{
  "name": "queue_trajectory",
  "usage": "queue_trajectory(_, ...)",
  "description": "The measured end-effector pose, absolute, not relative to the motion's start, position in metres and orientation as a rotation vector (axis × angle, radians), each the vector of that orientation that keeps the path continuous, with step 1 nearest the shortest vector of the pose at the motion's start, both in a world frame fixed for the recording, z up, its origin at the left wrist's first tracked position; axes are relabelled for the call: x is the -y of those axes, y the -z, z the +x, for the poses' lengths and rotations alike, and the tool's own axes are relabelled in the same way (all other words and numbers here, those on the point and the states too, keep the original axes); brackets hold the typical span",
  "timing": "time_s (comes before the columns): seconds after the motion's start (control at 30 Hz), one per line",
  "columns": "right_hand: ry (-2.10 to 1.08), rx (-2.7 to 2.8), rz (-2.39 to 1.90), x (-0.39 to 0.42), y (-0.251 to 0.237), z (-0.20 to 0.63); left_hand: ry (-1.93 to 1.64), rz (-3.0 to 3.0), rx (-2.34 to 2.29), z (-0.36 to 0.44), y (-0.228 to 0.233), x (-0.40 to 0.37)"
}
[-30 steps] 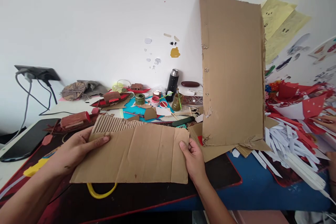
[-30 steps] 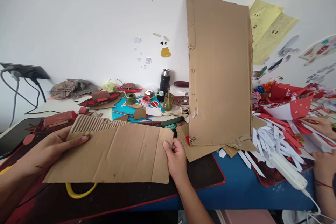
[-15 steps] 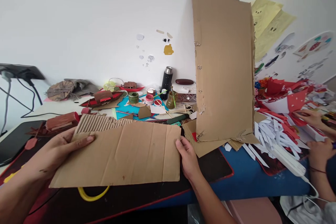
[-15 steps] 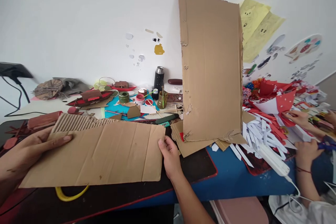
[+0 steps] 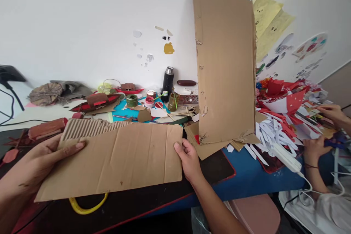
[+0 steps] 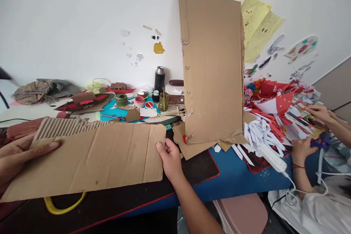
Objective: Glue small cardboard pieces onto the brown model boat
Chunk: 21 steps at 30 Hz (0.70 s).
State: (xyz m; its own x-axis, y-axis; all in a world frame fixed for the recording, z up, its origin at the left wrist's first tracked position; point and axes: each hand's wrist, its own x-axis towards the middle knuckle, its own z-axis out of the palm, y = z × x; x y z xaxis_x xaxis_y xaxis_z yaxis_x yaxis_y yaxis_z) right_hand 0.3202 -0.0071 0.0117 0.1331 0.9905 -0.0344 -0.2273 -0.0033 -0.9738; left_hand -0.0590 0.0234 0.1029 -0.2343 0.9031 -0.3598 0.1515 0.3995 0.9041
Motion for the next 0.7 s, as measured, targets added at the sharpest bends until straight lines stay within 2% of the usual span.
queue_trajectory(0.23, -1.343, 0.967, -1.082, 0.010, -0.004, 0.321, -1.049, 0.763, -1.594, -0.077, -0.094, -0.036)
queue_trajectory(0.47, -1.240, 1.019, -1.141, 0.009, -0.008, 0.320, -1.153, 0.760, -1.601, -0.069, -0.093, -0.031)
queue_trajectory(0.7, -1.300, 0.997, -1.053, 0.013, -0.005, 0.326, -1.221, 0.885, -1.684, -0.098, -0.071, -0.039)
